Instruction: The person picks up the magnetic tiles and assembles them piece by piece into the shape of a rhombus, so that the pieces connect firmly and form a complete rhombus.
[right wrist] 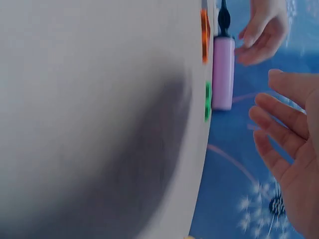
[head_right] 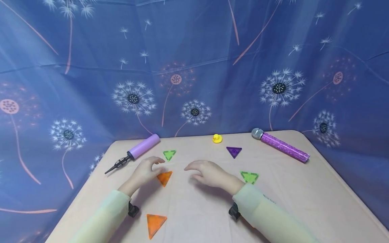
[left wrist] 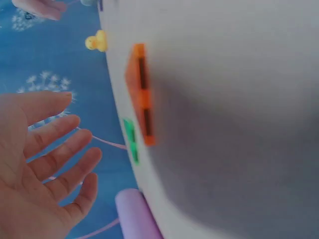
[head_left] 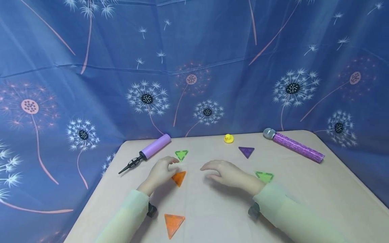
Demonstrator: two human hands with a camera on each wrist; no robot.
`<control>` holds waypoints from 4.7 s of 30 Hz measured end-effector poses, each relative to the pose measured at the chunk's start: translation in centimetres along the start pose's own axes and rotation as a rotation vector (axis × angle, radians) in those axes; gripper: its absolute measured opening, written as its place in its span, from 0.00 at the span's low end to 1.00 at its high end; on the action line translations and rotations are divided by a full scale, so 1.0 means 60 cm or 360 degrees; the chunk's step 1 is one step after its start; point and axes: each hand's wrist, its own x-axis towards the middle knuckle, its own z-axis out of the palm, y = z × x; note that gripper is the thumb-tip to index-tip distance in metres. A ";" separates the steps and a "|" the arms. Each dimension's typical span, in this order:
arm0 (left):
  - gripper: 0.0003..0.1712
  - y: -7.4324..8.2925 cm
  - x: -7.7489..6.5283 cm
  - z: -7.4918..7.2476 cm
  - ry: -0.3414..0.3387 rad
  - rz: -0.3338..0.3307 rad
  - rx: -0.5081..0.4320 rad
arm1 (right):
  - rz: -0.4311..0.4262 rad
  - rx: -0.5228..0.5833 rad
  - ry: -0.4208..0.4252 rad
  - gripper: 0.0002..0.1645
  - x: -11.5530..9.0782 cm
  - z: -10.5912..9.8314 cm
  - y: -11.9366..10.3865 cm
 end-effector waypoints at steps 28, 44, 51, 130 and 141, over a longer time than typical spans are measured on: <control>0.26 -0.053 -0.013 0.015 -0.0333 0.0202 0.0060 | -0.0692 -0.0099 -0.0723 0.30 0.019 0.089 -0.125; 0.26 -0.045 -0.017 0.015 -0.0356 0.0175 0.0028 | -0.0720 -0.0135 -0.0809 0.30 0.013 0.098 -0.134; 0.27 -0.043 -0.018 0.018 -0.0366 0.0162 0.0026 | -0.0582 -0.0088 -0.0742 0.32 -0.009 0.080 -0.103; 0.23 0.077 0.046 0.107 -0.0049 -0.0855 -0.1054 | 0.0745 0.0405 -0.0046 0.36 -0.022 0.037 0.064; 0.23 0.092 0.052 0.118 -0.0018 -0.0785 -0.0983 | 0.0758 0.0391 -0.0007 0.36 -0.011 0.042 0.058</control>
